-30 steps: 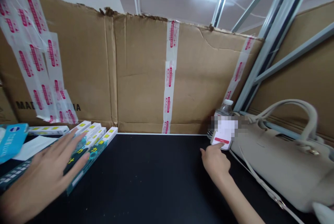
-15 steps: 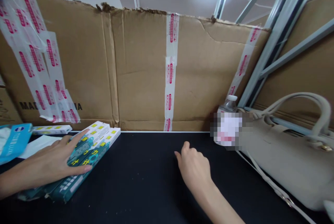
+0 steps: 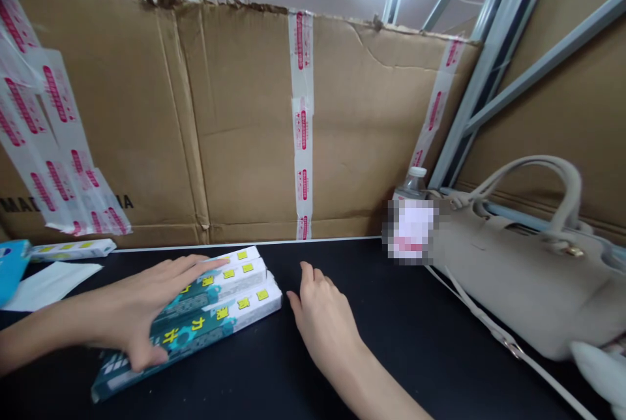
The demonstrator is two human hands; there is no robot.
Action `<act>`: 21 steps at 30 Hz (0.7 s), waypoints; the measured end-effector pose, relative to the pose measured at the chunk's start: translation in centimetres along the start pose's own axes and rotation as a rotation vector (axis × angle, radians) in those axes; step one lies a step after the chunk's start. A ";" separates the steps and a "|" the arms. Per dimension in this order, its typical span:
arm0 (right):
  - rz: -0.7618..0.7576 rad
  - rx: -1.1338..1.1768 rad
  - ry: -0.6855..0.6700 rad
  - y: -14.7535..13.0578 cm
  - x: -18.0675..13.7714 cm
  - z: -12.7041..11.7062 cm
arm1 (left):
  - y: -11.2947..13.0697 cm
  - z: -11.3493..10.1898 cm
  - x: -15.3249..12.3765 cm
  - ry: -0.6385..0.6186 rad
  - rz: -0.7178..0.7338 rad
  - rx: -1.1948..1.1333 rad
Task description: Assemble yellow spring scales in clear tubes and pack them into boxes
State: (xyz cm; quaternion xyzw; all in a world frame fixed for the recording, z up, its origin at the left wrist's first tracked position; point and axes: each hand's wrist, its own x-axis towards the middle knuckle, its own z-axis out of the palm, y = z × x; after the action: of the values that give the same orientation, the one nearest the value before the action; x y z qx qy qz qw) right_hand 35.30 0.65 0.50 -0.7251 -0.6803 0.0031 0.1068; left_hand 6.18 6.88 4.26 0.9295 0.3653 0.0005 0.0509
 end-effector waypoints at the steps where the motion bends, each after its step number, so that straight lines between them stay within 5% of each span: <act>1: -0.014 0.025 0.003 0.0 0.0 0.2 | 0.0 -0.3 0.9 -0.015 0.053 -0.006; 10: -0.122 0.338 0.086 2.2 1.5 2.7 | -3.1 -1.4 6.8 0.007 0.146 0.108; 21: -0.154 0.697 0.103 2.6 2.7 3.9 | -5.3 0.5 6.7 0.188 0.135 0.217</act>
State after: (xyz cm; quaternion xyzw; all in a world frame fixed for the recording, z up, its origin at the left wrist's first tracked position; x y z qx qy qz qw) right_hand 37.53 3.73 -3.34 -0.5907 -0.6848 0.1902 0.3820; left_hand 7.48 15.28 2.99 0.9478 0.3030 0.0513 -0.0846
